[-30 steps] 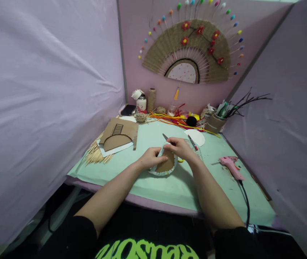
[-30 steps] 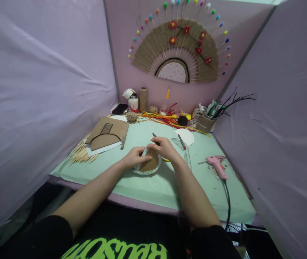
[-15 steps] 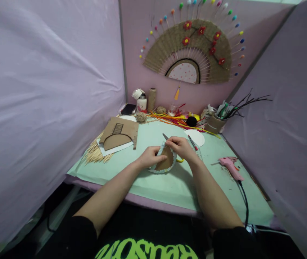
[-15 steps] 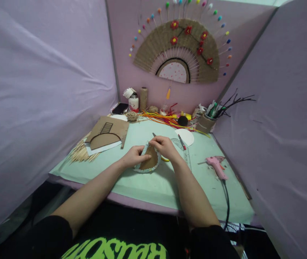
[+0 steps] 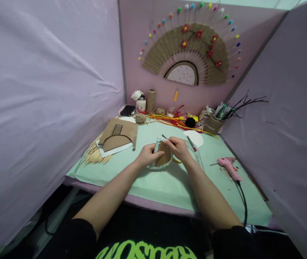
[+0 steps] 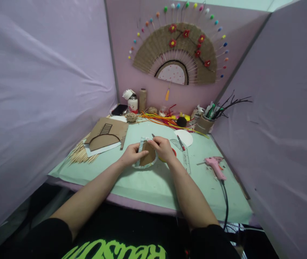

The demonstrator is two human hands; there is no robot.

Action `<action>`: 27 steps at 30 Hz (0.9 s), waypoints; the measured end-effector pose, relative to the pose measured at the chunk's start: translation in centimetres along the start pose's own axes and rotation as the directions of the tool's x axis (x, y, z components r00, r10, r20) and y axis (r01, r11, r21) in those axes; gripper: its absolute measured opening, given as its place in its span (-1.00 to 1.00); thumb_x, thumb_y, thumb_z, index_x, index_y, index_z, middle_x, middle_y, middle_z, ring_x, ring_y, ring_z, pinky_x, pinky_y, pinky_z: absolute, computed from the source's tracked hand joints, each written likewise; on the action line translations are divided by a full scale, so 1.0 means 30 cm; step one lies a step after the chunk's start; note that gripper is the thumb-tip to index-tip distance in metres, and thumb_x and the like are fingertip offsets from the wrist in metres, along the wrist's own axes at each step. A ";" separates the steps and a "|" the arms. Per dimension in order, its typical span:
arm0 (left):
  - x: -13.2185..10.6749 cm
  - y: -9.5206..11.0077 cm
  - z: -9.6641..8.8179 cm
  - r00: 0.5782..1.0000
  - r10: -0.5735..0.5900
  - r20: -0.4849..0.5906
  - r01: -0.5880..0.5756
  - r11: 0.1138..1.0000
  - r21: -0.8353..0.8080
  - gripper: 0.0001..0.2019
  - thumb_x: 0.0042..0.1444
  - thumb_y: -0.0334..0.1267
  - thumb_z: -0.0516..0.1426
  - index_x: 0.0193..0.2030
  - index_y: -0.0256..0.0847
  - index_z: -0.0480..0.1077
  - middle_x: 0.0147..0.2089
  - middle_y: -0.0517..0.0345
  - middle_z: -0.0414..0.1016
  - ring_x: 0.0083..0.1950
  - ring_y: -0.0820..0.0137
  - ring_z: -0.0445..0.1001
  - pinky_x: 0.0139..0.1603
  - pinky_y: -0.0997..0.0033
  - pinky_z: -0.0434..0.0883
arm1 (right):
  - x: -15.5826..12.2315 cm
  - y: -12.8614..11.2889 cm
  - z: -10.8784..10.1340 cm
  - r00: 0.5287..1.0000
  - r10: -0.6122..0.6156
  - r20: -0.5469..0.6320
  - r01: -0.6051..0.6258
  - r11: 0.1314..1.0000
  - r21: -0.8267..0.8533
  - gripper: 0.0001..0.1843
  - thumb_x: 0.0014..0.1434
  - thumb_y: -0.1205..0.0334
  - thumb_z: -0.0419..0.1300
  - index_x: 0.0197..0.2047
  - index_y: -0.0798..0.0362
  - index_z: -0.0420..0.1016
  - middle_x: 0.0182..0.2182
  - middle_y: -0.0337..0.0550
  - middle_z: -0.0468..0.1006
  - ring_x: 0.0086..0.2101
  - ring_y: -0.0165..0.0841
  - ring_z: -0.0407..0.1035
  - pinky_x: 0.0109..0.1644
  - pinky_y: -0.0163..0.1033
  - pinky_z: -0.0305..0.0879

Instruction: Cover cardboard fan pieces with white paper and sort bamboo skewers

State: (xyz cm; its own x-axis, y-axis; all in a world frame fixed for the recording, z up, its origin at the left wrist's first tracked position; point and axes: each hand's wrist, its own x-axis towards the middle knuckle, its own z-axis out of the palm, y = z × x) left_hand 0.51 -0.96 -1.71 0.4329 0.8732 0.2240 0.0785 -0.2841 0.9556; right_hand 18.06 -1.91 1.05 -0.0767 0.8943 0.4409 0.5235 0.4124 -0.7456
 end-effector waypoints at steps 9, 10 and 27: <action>0.008 0.001 -0.003 0.994 -0.031 -0.107 0.020 0.994 -0.109 -0.61 -0.11 -0.03 0.28 -0.26 -0.35 0.47 -0.31 0.07 0.53 -0.30 0.35 0.44 -0.27 0.41 0.35 | 0.002 0.012 -0.002 0.995 0.099 -0.004 -0.097 0.987 0.126 -0.47 0.21 -0.20 -0.01 -0.55 0.05 0.33 -0.61 -0.25 0.27 -0.53 -0.41 0.11 -0.45 -0.28 0.06; 0.008 0.001 -0.004 0.992 -0.035 -0.121 0.021 0.993 -0.120 -0.60 -0.11 -0.03 0.28 -0.25 -0.35 0.47 -0.31 0.07 0.53 -0.30 0.35 0.44 -0.28 0.41 0.35 | 0.001 0.009 -0.003 0.995 0.103 0.004 -0.103 0.986 0.128 -0.47 0.19 -0.22 0.02 -0.55 0.04 0.32 -0.62 -0.26 0.24 -0.53 -0.41 0.09 -0.45 -0.28 0.05; 0.031 -0.006 -0.039 0.964 -0.242 -0.113 0.183 0.908 -0.377 -0.39 -0.24 0.31 0.24 -0.43 -0.32 0.44 -0.50 0.17 0.41 -0.45 0.46 0.39 -0.35 0.39 0.42 | -0.001 -0.006 -0.025 0.988 -0.023 0.152 0.031 0.998 -0.050 -0.52 0.11 -0.18 0.14 -0.58 0.06 0.34 -0.61 -0.27 0.30 -0.52 -0.44 0.12 -0.43 -0.31 0.05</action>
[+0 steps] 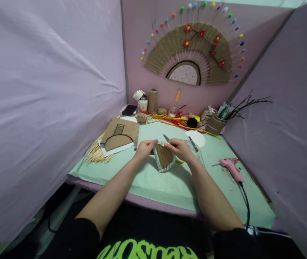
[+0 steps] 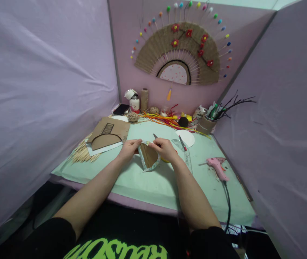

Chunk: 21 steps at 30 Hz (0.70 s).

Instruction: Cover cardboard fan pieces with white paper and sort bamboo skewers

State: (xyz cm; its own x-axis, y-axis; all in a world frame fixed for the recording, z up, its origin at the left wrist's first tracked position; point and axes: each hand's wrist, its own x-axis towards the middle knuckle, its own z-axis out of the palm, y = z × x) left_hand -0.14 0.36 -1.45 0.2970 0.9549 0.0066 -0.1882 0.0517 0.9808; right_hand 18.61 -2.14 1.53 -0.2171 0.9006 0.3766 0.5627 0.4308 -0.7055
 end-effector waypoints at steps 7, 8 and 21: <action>-0.006 -0.001 0.008 0.991 0.121 -0.052 -0.115 0.987 0.108 -0.50 -0.18 0.19 0.26 -0.47 -0.31 0.46 -0.50 0.21 0.38 -0.45 0.48 0.33 -0.40 0.45 0.39 | 0.002 -0.010 0.006 0.998 0.059 0.004 -0.059 0.996 0.072 -0.54 0.14 -0.15 0.10 -0.55 0.06 0.36 -0.59 -0.27 0.29 -0.50 -0.43 0.12 -0.42 -0.31 0.06; -0.005 0.000 0.007 0.989 0.131 -0.066 -0.124 0.987 0.107 -0.51 -0.17 0.18 0.26 -0.47 -0.31 0.46 -0.51 0.22 0.37 -0.45 0.49 0.32 -0.40 0.45 0.38 | 0.002 -0.011 0.005 0.997 0.072 0.012 -0.073 0.993 0.089 -0.54 0.15 -0.15 0.08 -0.54 0.06 0.36 -0.58 -0.26 0.29 -0.50 -0.42 0.12 -0.42 -0.31 0.07; -0.007 0.016 0.018 0.994 -0.036 -0.105 0.025 0.994 -0.110 -0.55 -0.39 -0.06 0.42 -0.36 -0.33 0.56 -0.38 0.05 0.56 -0.34 0.39 0.45 -0.32 0.44 0.34 | 0.000 0.002 0.033 0.992 0.102 0.079 -0.106 0.993 0.052 -0.54 0.15 -0.14 0.10 -0.49 0.09 0.43 -0.57 -0.26 0.33 -0.48 -0.42 0.16 -0.41 -0.32 0.07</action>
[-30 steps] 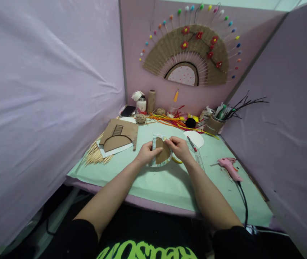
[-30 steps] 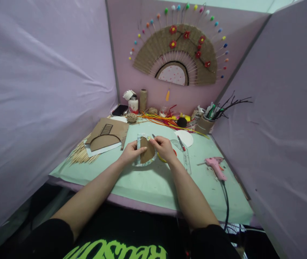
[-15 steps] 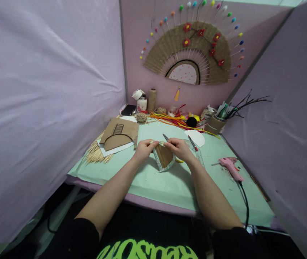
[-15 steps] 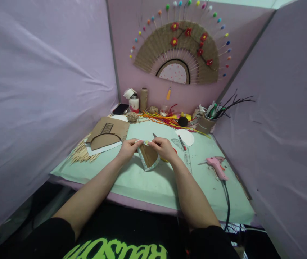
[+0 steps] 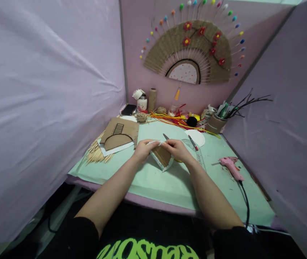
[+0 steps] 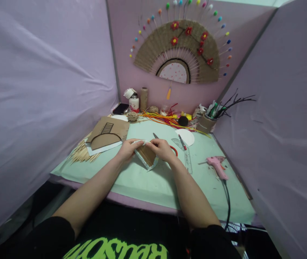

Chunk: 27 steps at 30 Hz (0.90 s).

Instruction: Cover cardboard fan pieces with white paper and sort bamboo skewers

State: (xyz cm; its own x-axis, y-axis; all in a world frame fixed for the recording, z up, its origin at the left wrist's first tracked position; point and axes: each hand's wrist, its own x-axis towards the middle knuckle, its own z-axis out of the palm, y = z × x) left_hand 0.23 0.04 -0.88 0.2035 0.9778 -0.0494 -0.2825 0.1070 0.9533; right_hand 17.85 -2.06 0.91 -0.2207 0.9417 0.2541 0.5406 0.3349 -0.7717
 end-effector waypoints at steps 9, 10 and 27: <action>0.011 0.001 -0.005 0.991 0.075 -0.112 -0.088 0.990 -0.108 -0.61 -0.38 -0.11 0.42 -0.39 -0.32 0.56 -0.43 0.08 0.55 -0.40 0.42 0.41 -0.32 0.43 0.32 | 0.005 0.004 -0.002 0.999 0.025 -0.039 -0.024 0.999 0.030 -0.55 0.11 -0.14 0.13 -0.51 0.10 0.42 -0.56 -0.27 0.30 -0.47 -0.43 0.13 -0.39 -0.32 0.05; 0.010 0.002 -0.005 0.992 0.067 -0.109 -0.079 0.991 -0.111 -0.61 -0.38 -0.11 0.42 -0.39 -0.32 0.56 -0.43 0.09 0.55 -0.40 0.42 0.42 -0.33 0.44 0.32 | 0.005 0.004 -0.001 0.999 0.022 -0.043 -0.020 0.999 0.026 -0.55 0.11 -0.14 0.13 -0.51 0.10 0.42 -0.56 -0.27 0.30 -0.47 -0.43 0.13 -0.39 -0.32 0.05; 0.003 -0.014 0.005 0.988 0.135 -0.072 -0.126 0.986 0.111 -0.65 -0.35 -0.07 0.41 -0.49 -0.31 0.53 -0.50 0.17 0.46 -0.43 0.45 0.34 -0.40 0.47 0.22 | 0.009 0.033 0.045 0.995 0.049 -0.085 -0.050 0.999 0.001 -0.49 0.13 -0.20 0.11 -0.52 0.11 0.43 -0.60 -0.28 0.27 -0.50 -0.45 0.10 -0.45 -0.34 0.01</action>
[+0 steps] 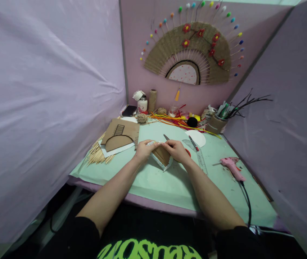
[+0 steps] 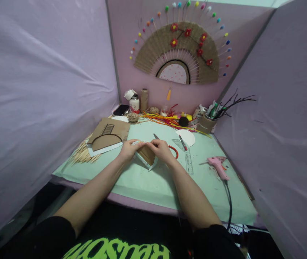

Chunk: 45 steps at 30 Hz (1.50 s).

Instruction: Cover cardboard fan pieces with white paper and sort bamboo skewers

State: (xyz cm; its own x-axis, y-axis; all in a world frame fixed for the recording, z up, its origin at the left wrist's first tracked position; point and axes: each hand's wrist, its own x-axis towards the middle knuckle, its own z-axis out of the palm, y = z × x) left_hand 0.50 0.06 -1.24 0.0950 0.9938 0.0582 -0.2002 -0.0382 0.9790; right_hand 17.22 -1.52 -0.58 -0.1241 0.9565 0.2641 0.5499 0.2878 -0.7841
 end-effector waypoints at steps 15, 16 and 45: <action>0.011 -0.002 -0.005 0.948 -0.229 0.219 0.289 0.910 -0.297 -0.61 -0.18 0.01 0.37 -0.40 -0.30 0.46 -0.45 0.14 0.49 -0.44 0.48 0.42 -0.34 0.46 0.43 | 0.009 -0.003 -0.031 0.996 0.035 -0.086 -0.029 0.997 0.071 -0.50 0.07 -0.20 0.15 -0.57 0.09 0.39 -0.63 -0.29 0.22 -0.53 -0.45 0.04 -0.48 -0.32 -0.03; 0.011 -0.003 -0.005 0.949 -0.227 0.219 0.286 0.911 -0.297 -0.60 -0.19 0.02 0.37 -0.40 -0.30 0.46 -0.45 0.15 0.49 -0.44 0.48 0.42 -0.34 0.46 0.43 | 0.009 -0.002 -0.031 0.996 0.031 -0.087 -0.025 0.997 0.071 -0.50 0.07 -0.21 0.15 -0.56 0.09 0.39 -0.62 -0.29 0.22 -0.53 -0.45 0.04 -0.47 -0.32 -0.03; 0.022 0.004 -0.031 0.937 -0.283 0.202 0.319 0.932 -0.173 -0.57 -0.29 0.02 0.39 -0.41 -0.32 0.50 -0.50 0.13 0.49 -0.52 0.47 0.39 -0.55 0.52 0.21 | 0.015 0.010 -0.083 0.998 0.048 0.037 -0.046 0.997 -0.057 -0.53 0.09 -0.17 0.09 -0.56 0.07 0.38 -0.61 -0.28 0.28 -0.50 -0.42 0.11 -0.42 -0.31 0.01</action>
State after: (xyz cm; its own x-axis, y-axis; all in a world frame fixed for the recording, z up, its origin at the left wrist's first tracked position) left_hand -0.37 0.82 -1.26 0.3429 0.9213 -0.1835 -0.3247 0.2995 0.8971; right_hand 19.37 -1.12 0.70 -0.1280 0.9704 0.2047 0.6012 0.2400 -0.7622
